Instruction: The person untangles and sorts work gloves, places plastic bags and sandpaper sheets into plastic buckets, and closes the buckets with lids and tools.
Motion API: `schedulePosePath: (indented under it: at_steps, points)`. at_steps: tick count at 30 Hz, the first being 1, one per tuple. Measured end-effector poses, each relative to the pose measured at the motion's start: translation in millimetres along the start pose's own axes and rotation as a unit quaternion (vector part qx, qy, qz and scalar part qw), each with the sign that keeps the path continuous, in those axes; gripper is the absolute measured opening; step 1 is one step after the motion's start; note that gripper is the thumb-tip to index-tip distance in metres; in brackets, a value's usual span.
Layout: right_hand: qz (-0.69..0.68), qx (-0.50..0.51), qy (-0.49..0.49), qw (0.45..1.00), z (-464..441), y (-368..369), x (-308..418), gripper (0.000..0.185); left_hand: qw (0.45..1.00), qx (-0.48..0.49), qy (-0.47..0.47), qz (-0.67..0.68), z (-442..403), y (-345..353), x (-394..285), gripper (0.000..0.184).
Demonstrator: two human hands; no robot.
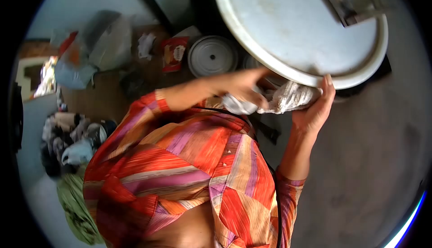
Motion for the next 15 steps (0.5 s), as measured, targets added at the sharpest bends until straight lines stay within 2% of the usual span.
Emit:
schedulePosePath:
  at_steps: [1,2,3,5,7,9,10,11,13,15]
  points:
    - [0.004,-0.012,0.002,1.000,1.8,5.7,-6.4,0.036,0.997,0.017,-0.043,0.067,-0.9,12.9,-10.7,0.093]
    - [0.017,-0.046,-0.013,0.999,9.0,11.9,-8.6,0.039,0.999,-0.020,0.030,-0.002,-1.8,23.4,1.3,0.082]
    - [0.054,-0.071,-0.019,0.996,14.5,21.4,-6.2,0.041,0.996,-0.068,0.022,0.051,0.6,31.0,9.1,0.065]
    - [0.042,-0.053,-0.011,0.998,17.4,13.9,14.6,0.048,0.994,-0.068,-0.013,-0.082,12.5,29.9,5.2,0.049]
    - [0.033,0.020,-0.070,0.997,22.8,11.1,23.9,0.055,0.987,-0.068,-0.052,-0.137,38.0,4.9,11.9,0.041]
    - [0.027,-0.004,-0.072,0.997,34.8,3.8,37.8,0.059,0.972,-0.060,-0.181,-0.140,72.9,-35.2,40.8,0.039]
    - [0.038,-0.030,-0.081,0.996,42.4,-1.6,43.7,0.060,0.958,-0.176,-0.190,-0.121,94.7,-44.7,47.4,0.035]
    - [0.049,-0.057,-0.089,0.993,46.6,-7.2,49.9,0.060,0.916,-0.284,-0.284,0.004,108.1,-55.2,45.2,0.033]
    - [0.081,-0.133,-0.122,0.980,64.0,-16.3,62.5,0.060,0.883,-0.374,-0.279,-0.051,134.8,-89.6,56.2,0.031]
    - [0.096,-0.154,-0.135,0.974,74.0,-46.1,76.7,0.058,0.887,-0.417,-0.178,-0.088,148.0,-126.6,92.0,0.030]
Point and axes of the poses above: each hand's wrist, its own z-axis away from the middle knuckle, its own y-axis out of the palm, x = y × z, the point moved 1 cm from there along -z, towards the middle knuckle
